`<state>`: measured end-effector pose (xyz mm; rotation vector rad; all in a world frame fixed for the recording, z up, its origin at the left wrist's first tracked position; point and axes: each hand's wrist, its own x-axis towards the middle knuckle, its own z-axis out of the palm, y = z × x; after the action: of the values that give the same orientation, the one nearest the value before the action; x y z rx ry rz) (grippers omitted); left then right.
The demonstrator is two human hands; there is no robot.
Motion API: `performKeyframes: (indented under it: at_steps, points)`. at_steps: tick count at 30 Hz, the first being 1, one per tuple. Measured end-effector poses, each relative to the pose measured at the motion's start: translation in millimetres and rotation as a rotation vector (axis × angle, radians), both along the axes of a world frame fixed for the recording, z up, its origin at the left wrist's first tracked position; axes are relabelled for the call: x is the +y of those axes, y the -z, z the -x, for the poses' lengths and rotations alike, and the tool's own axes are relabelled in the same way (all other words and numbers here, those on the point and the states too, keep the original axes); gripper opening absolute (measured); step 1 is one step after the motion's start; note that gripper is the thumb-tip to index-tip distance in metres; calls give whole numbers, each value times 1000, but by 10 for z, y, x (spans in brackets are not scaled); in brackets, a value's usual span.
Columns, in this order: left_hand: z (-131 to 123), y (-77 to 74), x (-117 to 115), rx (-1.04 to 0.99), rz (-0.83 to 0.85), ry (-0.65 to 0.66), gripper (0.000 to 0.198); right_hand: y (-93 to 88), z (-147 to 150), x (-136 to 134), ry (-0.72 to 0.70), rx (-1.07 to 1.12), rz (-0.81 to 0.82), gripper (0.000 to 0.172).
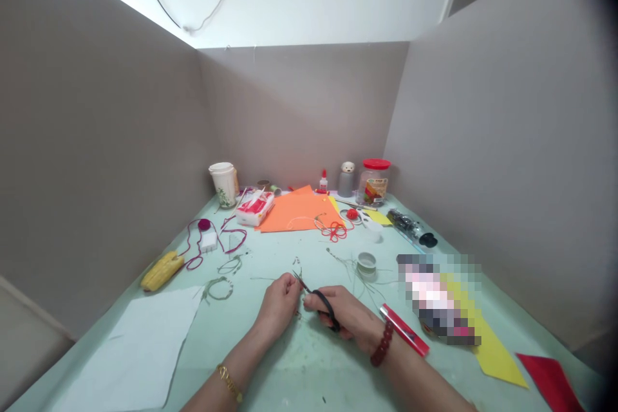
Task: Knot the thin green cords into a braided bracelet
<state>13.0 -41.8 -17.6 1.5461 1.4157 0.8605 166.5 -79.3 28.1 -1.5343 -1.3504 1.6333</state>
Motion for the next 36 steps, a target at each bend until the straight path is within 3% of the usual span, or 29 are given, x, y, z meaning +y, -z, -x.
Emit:
performKeyframes:
  at_steps: [13,21,24,27,30,33,36]
  points:
    - [10,56,15,-5,-2,12,17,-57,-20,-42,27,10,-11,32]
    - [14,-13,-36,-37,32,-18,16,-186,-225,-330,-157,-430,-260,10]
    - [66,-65,-89,-64,74,-21,16,-216,-390,-567,-207,-565,-309,18]
    - [150,-118,-155,-160,114,-13,19,-130,-678,-816,-108,-692,-347,36]
    - [219,-161,-226,-282,165,-14,21,71,-1042,-1071,60,-875,-348,44]
    - [246,-206,-302,-319,181,-6,25,243,-1331,-1299,120,-924,-383,42]
    - [254,-291,-399,-301,176,15,30,265,-1405,-1418,165,-926,-388,38]
